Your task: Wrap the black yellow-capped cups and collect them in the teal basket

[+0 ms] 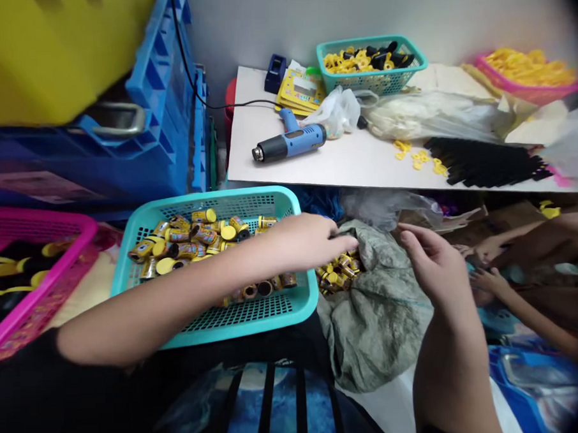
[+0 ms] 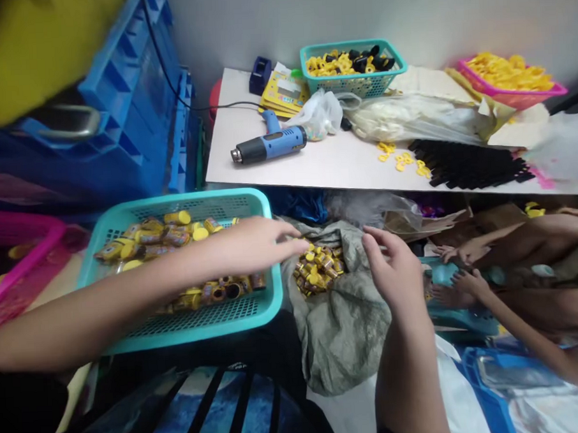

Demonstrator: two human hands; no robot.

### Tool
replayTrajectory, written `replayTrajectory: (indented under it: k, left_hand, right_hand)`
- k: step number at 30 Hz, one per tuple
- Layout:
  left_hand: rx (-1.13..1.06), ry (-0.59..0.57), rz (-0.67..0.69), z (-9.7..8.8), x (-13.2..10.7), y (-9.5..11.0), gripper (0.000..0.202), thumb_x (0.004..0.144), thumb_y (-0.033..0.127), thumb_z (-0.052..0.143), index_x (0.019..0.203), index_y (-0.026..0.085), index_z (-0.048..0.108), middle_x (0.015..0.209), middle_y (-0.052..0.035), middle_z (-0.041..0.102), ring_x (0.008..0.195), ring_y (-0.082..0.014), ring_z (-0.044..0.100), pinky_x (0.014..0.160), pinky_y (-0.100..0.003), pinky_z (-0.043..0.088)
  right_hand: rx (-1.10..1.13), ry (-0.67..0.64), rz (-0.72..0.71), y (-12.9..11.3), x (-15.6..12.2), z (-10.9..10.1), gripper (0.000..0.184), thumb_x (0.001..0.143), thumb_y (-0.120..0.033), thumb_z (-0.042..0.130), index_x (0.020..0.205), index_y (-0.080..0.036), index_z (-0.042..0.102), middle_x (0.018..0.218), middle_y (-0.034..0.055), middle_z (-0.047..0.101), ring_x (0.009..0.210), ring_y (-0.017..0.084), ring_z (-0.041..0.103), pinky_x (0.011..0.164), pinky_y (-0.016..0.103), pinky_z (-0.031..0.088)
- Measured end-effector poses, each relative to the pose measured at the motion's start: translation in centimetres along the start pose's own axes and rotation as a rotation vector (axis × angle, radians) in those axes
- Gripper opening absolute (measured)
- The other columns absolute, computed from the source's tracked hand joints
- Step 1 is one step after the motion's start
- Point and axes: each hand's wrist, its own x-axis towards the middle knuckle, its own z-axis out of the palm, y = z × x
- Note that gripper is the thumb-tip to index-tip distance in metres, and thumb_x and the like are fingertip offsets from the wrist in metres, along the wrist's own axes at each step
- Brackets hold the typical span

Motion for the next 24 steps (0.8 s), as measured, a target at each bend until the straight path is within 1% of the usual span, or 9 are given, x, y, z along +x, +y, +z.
replayTrajectory:
  k: [3, 5, 8, 10, 13, 15, 18, 21, 24]
  left_hand:
    - [0.110, 0.104, -0.090, -2.7, -4.4, -5.0, 0.048, 0.090, 0.055, 0.037, 0.102, 0.023, 0.070, 0.101, -0.0055, 0.072, 0.091, -0.0252, 0.064, 0.078, -0.034, 0.044]
    - [0.291, 0.104, -0.279, -3.1, -8.2, -9.5, 0.049, 0.091, 0.055, 0.034, 0.092, 0.022, 0.071, 0.095, -0.0071, 0.071, 0.085, -0.0267, 0.064, 0.074, -0.036, 0.045]
    - [0.477, 0.010, -0.631, -1.1, -13.5, -15.3, 0.042, 0.091, 0.044, 0.037, 0.092, 0.017, 0.070, 0.090, -0.0147, 0.069, 0.082, -0.0321, 0.065, 0.072, -0.041, 0.046]
    - [0.516, 0.004, -0.671, 1.0, -15.8, -17.4, 0.036, 0.088, 0.039, 0.046, 0.105, 0.015, 0.066, 0.102, -0.0184, 0.066, 0.094, -0.0346, 0.064, 0.076, -0.041, 0.048]
    - [0.637, 0.032, -0.668, 3.5, -16.9, -18.1, 0.045, 0.083, 0.030, 0.055, 0.125, 0.015, 0.057, 0.112, -0.0212, 0.061, 0.104, -0.0374, 0.060, 0.081, -0.043, 0.048]
    - [0.688, 0.017, -0.673, 4.1, -16.9, -17.9, 0.042, 0.085, 0.023, 0.049, 0.125, 0.016, 0.057, 0.109, -0.0215, 0.061, 0.102, -0.0372, 0.060, 0.081, -0.043, 0.047]
    - [0.674, -0.015, -0.664, 4.0, -16.8, -18.0, 0.039, 0.086, 0.012, 0.038, 0.117, 0.013, 0.062, 0.105, -0.0220, 0.062, 0.100, -0.0353, 0.061, 0.080, -0.041, 0.047]
    - [0.579, -0.005, -0.620, 3.5, -17.0, -18.8, 0.032, 0.085, 0.019, 0.041, 0.107, 0.011, 0.063, 0.099, -0.0213, 0.064, 0.099, -0.0370, 0.061, 0.080, -0.043, 0.048]
    - [0.332, 0.082, -0.523, 3.1, -17.3, -19.6, 0.032, 0.082, 0.029, 0.046, 0.108, 0.017, 0.060, 0.104, -0.0138, 0.062, 0.099, -0.0321, 0.061, 0.085, -0.042, 0.048]
  right_hand:
    - [0.065, -0.110, -0.211, -4.7, 0.2, 1.4, 0.053, 0.089, -0.058, 0.046, 0.112, -0.015, 0.066, 0.107, 0.0067, 0.061, 0.093, 0.009, 0.058, 0.083, 0.019, 0.046]
    - [0.104, -0.284, -0.419, -8.1, -0.2, 3.6, 0.046, 0.092, -0.053, 0.045, 0.111, -0.017, 0.066, 0.109, 0.0062, 0.059, 0.098, 0.008, 0.056, 0.088, 0.020, 0.045]
    - [0.014, -0.632, -0.677, -12.6, -1.6, 7.8, 0.036, 0.096, -0.043, 0.043, 0.111, -0.020, 0.066, 0.107, 0.0054, 0.058, 0.101, 0.009, 0.053, 0.092, 0.024, 0.042]
    - [-0.156, -0.816, -0.770, -14.4, -2.7, 10.4, 0.032, 0.096, -0.035, 0.043, 0.118, -0.024, 0.063, 0.110, 0.0058, 0.056, 0.104, 0.012, 0.049, 0.093, 0.028, 0.039]
    - [-0.392, -0.941, -0.828, -15.7, -3.9, 13.0, 0.043, 0.091, -0.027, 0.044, 0.134, -0.026, 0.051, 0.122, 0.0083, 0.047, 0.111, 0.019, 0.043, 0.095, 0.035, 0.036]
    - [-0.476, -0.965, -0.830, -15.9, -4.2, 13.6, 0.048, 0.088, -0.026, 0.046, 0.135, -0.023, 0.050, 0.125, 0.0100, 0.043, 0.112, 0.021, 0.040, 0.096, 0.037, 0.035]
    - [-0.501, -0.928, -0.838, -16.1, -4.6, 13.5, 0.041, 0.088, -0.029, 0.044, 0.126, -0.019, 0.055, 0.123, 0.0108, 0.042, 0.111, 0.021, 0.039, 0.093, 0.037, 0.035]
    - [-0.448, -0.918, -0.964, -16.6, -5.4, 13.8, 0.035, 0.091, -0.030, 0.042, 0.122, -0.021, 0.057, 0.120, 0.0101, 0.043, 0.110, 0.019, 0.038, 0.093, 0.035, 0.035]
    - [-0.490, -0.954, -1.082, -17.6, -6.3, 15.0, 0.034, 0.093, -0.021, 0.040, 0.121, -0.024, 0.058, 0.116, 0.0090, 0.045, 0.111, 0.018, 0.038, 0.094, 0.033, 0.035]
